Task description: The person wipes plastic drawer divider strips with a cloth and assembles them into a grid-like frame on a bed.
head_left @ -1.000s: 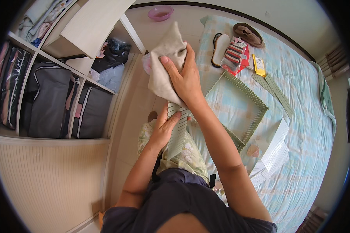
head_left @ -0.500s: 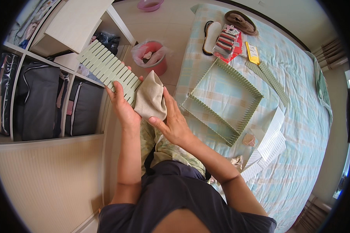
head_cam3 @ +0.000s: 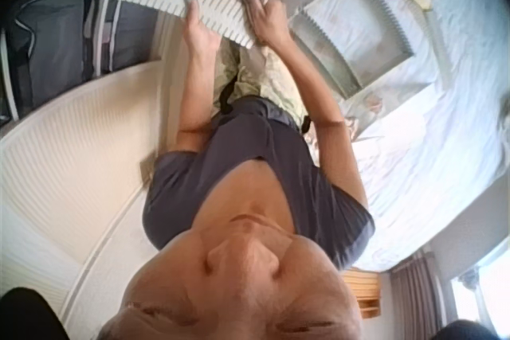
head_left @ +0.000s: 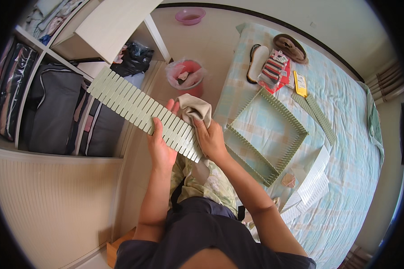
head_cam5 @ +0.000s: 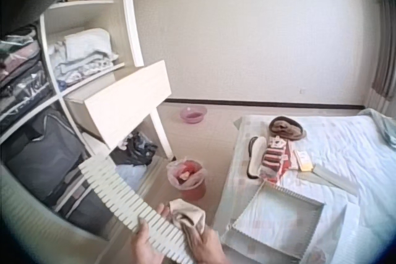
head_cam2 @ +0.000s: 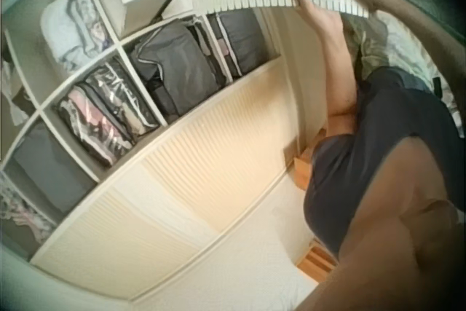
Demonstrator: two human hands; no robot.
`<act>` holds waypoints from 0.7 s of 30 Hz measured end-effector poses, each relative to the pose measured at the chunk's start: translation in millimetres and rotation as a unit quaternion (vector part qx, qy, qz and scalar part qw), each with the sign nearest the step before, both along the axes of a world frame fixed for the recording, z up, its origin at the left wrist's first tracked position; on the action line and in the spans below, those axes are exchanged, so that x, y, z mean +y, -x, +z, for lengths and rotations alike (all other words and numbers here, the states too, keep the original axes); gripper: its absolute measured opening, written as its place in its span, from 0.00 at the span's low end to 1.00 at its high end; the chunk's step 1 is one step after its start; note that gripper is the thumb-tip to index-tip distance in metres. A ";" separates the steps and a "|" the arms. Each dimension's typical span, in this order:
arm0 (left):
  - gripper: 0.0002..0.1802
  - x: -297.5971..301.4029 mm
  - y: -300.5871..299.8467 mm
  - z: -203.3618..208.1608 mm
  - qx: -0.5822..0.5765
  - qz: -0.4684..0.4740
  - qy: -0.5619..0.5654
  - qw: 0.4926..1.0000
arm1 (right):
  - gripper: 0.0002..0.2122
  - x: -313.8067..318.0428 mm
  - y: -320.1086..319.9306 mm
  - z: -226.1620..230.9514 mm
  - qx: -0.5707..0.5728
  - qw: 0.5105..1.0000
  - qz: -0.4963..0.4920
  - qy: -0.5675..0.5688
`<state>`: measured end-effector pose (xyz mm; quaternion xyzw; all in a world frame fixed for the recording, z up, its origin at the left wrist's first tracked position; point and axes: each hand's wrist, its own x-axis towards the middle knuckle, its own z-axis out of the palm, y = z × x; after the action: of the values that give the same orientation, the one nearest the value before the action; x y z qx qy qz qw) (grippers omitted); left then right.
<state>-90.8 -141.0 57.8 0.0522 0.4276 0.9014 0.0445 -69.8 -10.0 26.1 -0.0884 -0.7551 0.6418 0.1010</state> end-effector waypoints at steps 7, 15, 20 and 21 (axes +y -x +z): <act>0.30 -71.7 36.2 29.7 0.011 0.143 0.110 0.984 | 0.21 -15.7 98.8 67.1 0.081 0.989 0.070 0.100; 0.27 -90.0 52.9 48.9 -0.050 0.159 0.077 0.983 | 0.18 -132.0 263.7 253.3 0.438 0.885 -0.039 -0.151; 0.29 -83.4 59.8 45.2 -0.040 0.130 0.064 0.989 | 0.18 -171.1 336.7 240.1 0.319 0.827 0.056 -0.459; 0.29 -85.3 59.9 42.5 -0.033 0.129 0.062 0.989 | 0.20 -173.2 341.3 235.6 0.307 0.829 0.065 -0.462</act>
<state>-150.7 -226.3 100.3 -0.0355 0.4840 0.8726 -0.0547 -411.1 -183.2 261.7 0.2199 -0.8975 0.2174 0.3145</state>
